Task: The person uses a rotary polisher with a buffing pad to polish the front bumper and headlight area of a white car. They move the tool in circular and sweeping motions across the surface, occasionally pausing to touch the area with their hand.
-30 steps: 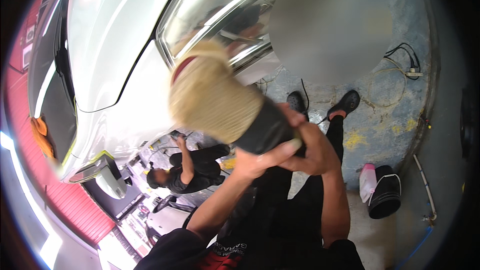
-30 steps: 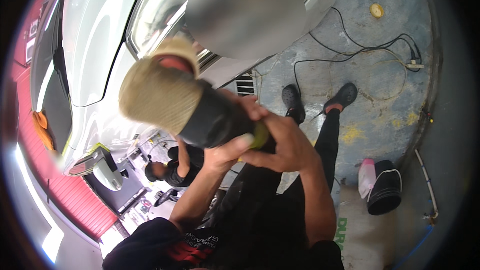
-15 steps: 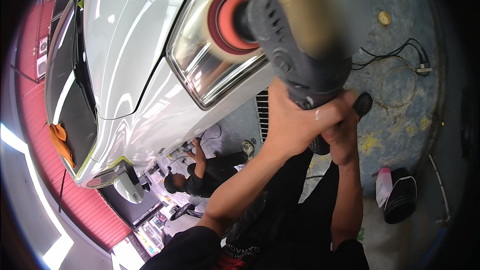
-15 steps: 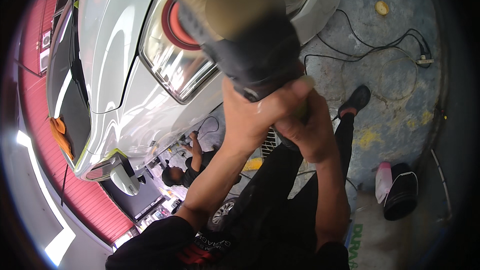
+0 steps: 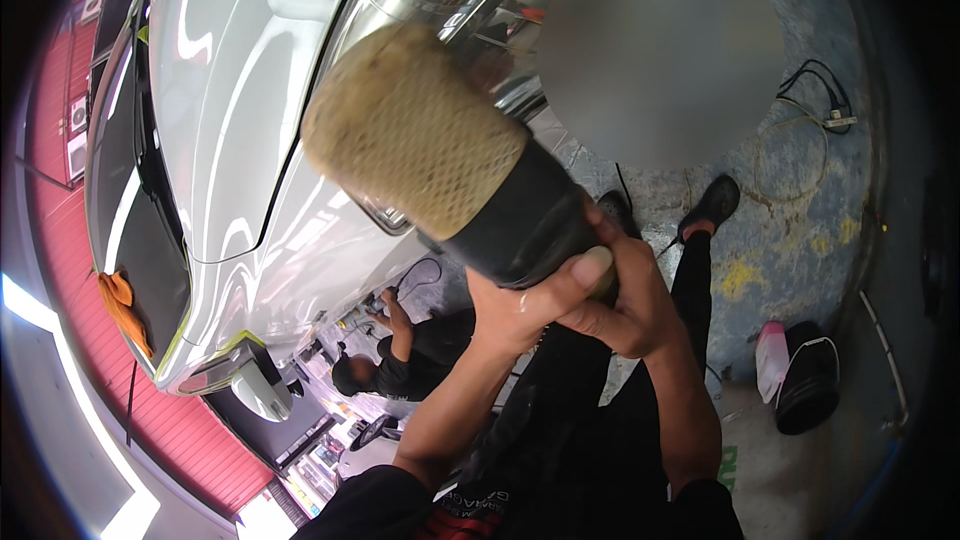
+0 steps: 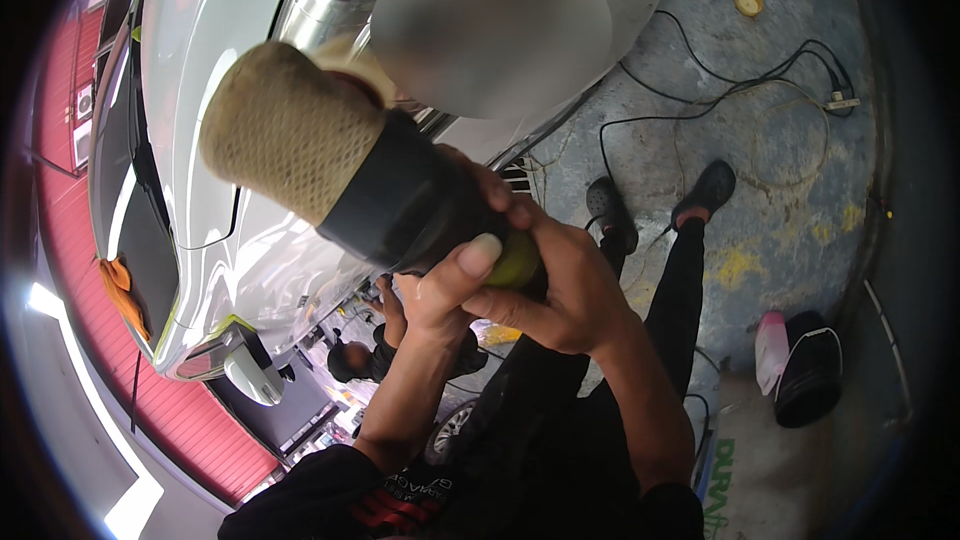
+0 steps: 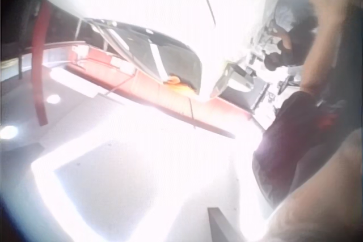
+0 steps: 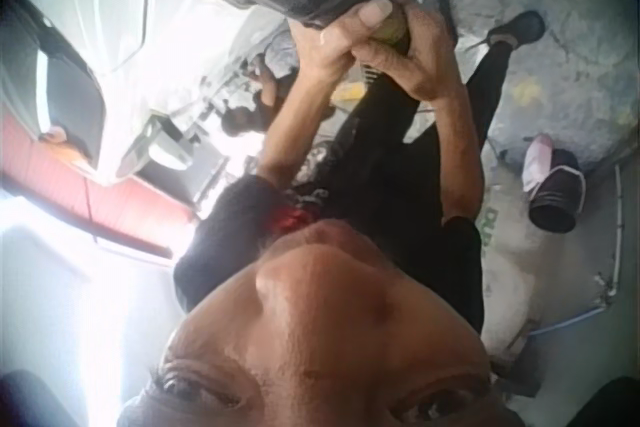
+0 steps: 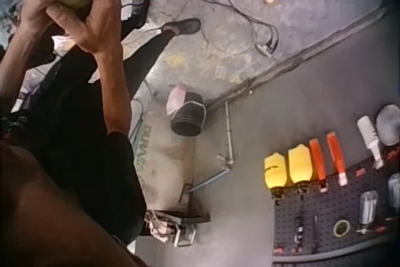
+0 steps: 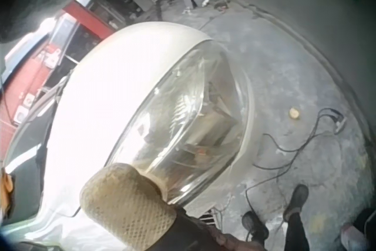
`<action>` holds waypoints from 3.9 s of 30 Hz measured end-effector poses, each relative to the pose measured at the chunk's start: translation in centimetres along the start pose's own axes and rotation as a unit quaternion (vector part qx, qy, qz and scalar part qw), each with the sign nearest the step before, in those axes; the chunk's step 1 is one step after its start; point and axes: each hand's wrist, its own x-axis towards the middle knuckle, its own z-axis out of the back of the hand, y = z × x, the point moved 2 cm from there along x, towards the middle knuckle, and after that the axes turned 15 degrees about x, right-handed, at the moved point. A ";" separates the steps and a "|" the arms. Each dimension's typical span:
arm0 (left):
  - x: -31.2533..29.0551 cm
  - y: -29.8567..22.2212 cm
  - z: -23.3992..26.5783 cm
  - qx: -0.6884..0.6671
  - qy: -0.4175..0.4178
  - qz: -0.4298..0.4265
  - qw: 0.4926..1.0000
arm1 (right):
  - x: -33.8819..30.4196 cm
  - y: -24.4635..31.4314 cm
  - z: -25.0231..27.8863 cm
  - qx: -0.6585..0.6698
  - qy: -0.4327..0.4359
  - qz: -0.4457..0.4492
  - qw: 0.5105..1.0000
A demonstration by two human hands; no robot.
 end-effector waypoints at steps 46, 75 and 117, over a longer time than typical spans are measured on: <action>-1.5 -0.6 0.6 -0.171 -0.077 -0.085 0.979 | 1.4 5.7 -2.2 -0.209 0.074 -0.080 0.972; 3.7 -6.2 -3.4 -0.169 -0.011 -0.010 0.986 | 3.7 8.6 -0.7 -0.067 -0.044 0.008 0.997; -0.5 -2.3 2.0 -0.191 -0.035 -0.092 0.977 | 2.1 6.3 -3.4 -0.170 0.052 -0.062 0.982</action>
